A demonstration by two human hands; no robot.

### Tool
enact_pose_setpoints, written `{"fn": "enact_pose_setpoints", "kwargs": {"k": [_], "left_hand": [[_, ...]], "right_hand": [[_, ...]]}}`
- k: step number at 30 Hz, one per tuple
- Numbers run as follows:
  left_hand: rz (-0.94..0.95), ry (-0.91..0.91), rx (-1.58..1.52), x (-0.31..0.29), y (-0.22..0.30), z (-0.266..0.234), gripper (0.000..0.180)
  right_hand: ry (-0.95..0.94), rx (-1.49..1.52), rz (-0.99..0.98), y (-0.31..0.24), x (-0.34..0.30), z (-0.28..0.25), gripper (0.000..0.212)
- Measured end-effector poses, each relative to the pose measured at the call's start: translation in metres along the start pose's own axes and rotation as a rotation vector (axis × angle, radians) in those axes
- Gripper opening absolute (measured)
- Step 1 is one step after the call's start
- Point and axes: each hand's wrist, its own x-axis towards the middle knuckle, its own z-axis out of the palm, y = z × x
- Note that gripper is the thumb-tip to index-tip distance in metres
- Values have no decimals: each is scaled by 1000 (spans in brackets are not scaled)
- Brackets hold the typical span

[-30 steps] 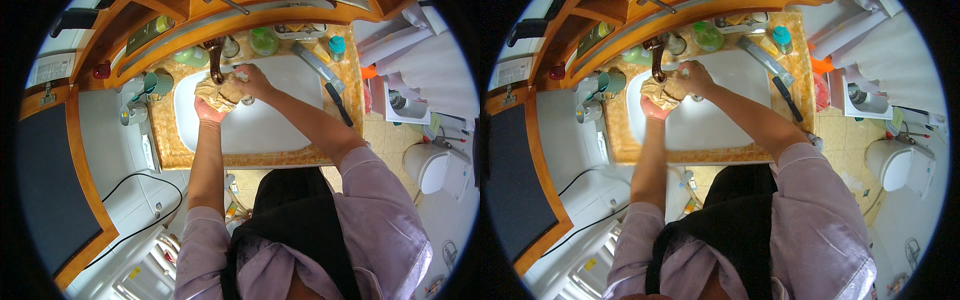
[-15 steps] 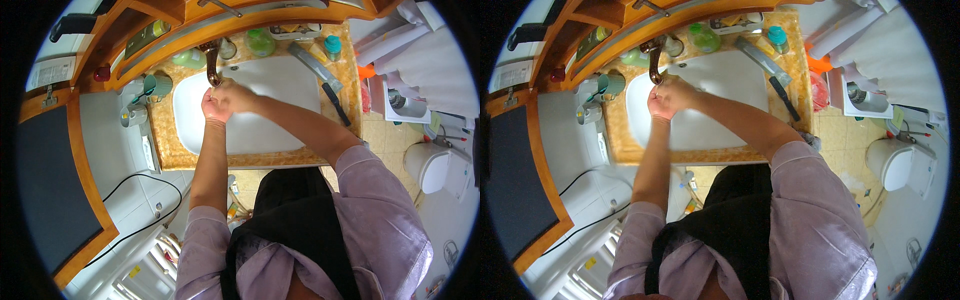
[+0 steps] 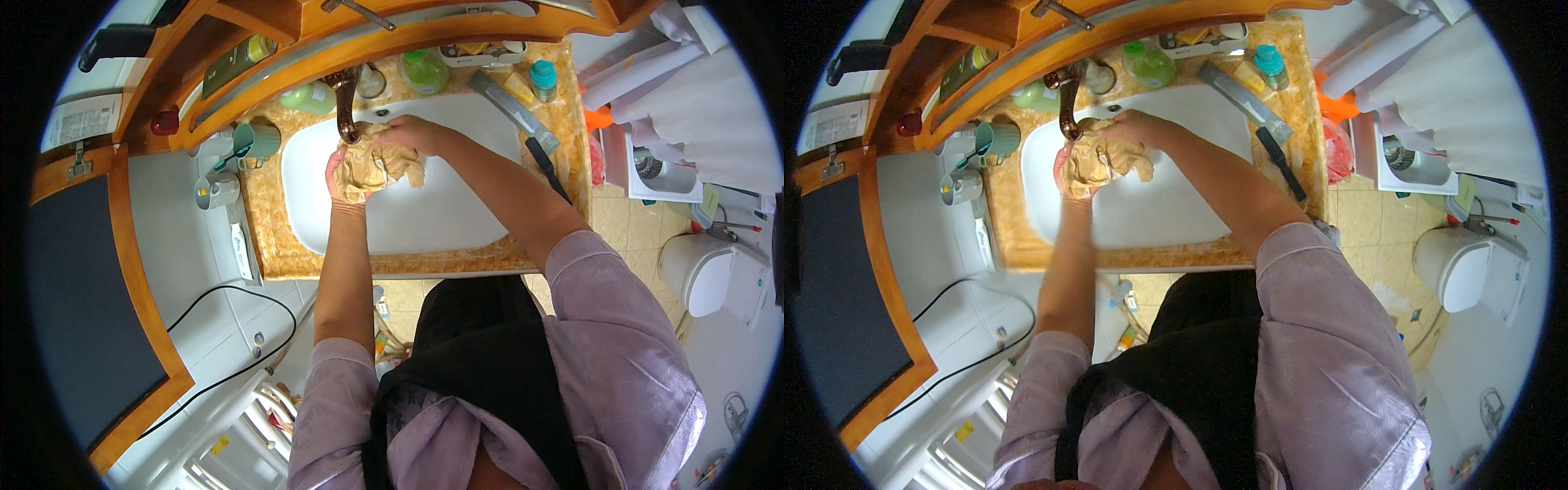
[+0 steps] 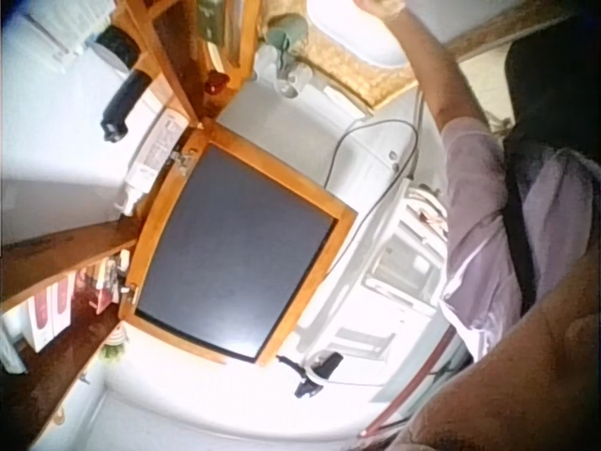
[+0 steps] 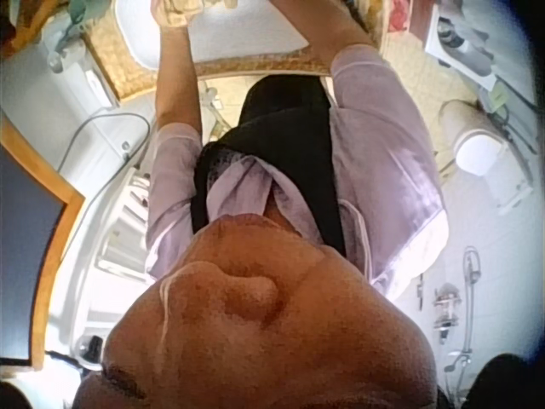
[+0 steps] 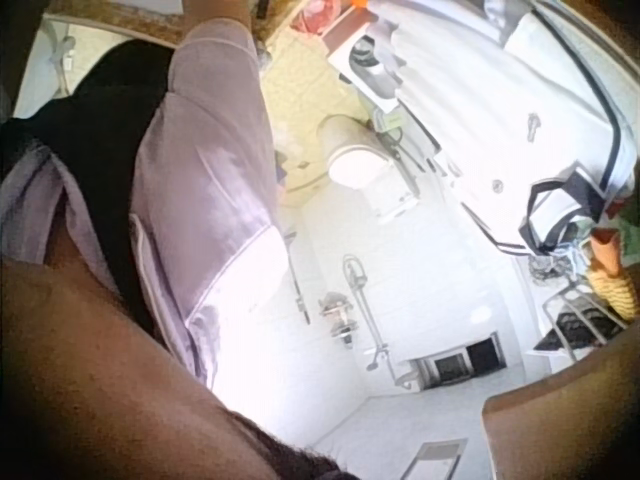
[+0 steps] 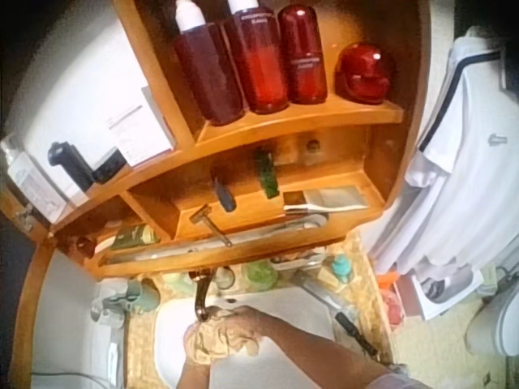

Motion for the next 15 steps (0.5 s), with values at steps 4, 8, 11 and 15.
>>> {"fn": "enact_pose_setpoints", "kwargs": {"k": [4, 8, 11, 15], "left_hand": [[-111, 206, 89, -5, 27, -25, 42], [-136, 479, 251, -14, 35, -41, 40], [-227, 756, 253, 1, 7, -29, 41], [-84, 317, -57, 10, -19, -37, 49]], "right_hand": [[361, 281, 103, -8, -1, -1, 34], [377, 837, 50, -3, 10, 2, 29], [274, 634, -338, 51, 61, -19, 23], [281, 135, -330, 79, 55, 34, 21]]}}
